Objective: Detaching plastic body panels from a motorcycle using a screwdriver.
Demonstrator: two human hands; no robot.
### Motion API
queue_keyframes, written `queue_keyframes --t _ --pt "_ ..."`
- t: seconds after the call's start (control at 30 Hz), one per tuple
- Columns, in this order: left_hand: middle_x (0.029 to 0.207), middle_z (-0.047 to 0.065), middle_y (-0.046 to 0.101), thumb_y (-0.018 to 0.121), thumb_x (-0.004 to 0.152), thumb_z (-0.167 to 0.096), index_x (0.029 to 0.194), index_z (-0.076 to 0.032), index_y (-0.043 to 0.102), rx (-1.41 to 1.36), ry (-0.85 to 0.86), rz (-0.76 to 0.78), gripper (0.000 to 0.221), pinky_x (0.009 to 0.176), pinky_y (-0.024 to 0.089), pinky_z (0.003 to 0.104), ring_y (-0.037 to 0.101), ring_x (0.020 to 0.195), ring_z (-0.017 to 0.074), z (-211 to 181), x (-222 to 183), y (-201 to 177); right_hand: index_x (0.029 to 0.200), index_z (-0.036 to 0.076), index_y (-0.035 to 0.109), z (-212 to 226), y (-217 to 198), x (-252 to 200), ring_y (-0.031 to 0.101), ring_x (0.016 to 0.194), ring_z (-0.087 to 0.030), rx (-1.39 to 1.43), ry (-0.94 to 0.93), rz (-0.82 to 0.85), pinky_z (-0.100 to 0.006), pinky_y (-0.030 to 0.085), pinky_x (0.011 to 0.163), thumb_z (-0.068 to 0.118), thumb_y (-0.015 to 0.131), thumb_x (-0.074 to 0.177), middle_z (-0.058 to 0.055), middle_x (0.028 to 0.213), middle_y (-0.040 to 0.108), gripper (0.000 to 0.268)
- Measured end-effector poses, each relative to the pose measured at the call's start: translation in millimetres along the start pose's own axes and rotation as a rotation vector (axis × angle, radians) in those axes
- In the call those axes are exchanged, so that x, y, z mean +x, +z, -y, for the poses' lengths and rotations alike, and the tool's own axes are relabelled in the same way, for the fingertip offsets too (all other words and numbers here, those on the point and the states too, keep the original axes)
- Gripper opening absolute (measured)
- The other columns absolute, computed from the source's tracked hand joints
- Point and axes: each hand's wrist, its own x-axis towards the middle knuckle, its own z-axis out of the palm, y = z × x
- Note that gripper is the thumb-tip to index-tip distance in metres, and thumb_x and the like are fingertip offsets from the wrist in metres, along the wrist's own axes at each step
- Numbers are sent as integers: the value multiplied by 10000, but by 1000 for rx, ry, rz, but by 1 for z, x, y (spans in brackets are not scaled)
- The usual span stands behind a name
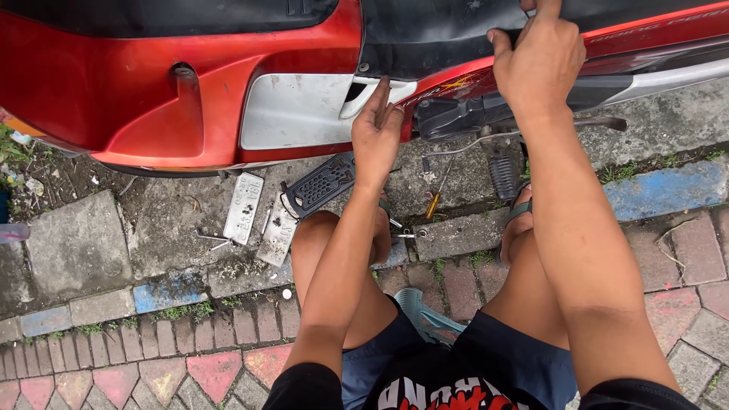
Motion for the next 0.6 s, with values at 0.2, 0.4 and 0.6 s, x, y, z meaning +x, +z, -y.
queue_keyframes --t 0.2,0.4,0.6 --pt "1545 179 502 574 981 -84 1462 15 503 732 468 -16 496 1247 417 457 485 1454 343 4 -2 -3 1226 111 559 21 -2 -1 712 644 -483 -221 55 99 -565 503 493 364 906 975 -162 761 747 498" --pt "1529 171 479 579 989 -96 1499 1 447 936 519 38 536 1186 436 505 487 1364 375 2 -1 -12 1137 71 599 64 -24 10 609 962 -351 -127 -241 -39 -452 479 744 174 931 869 -129 1098 630 439" --pt "1448 168 514 591 999 -59 1478 -34 481 913 617 34 492 1104 496 522 531 1301 384 -7 7 -35 1126 59 691 56 -11 25 577 1091 -404 131 -424 -33 -509 473 862 -4 896 902 -160 1207 627 310"
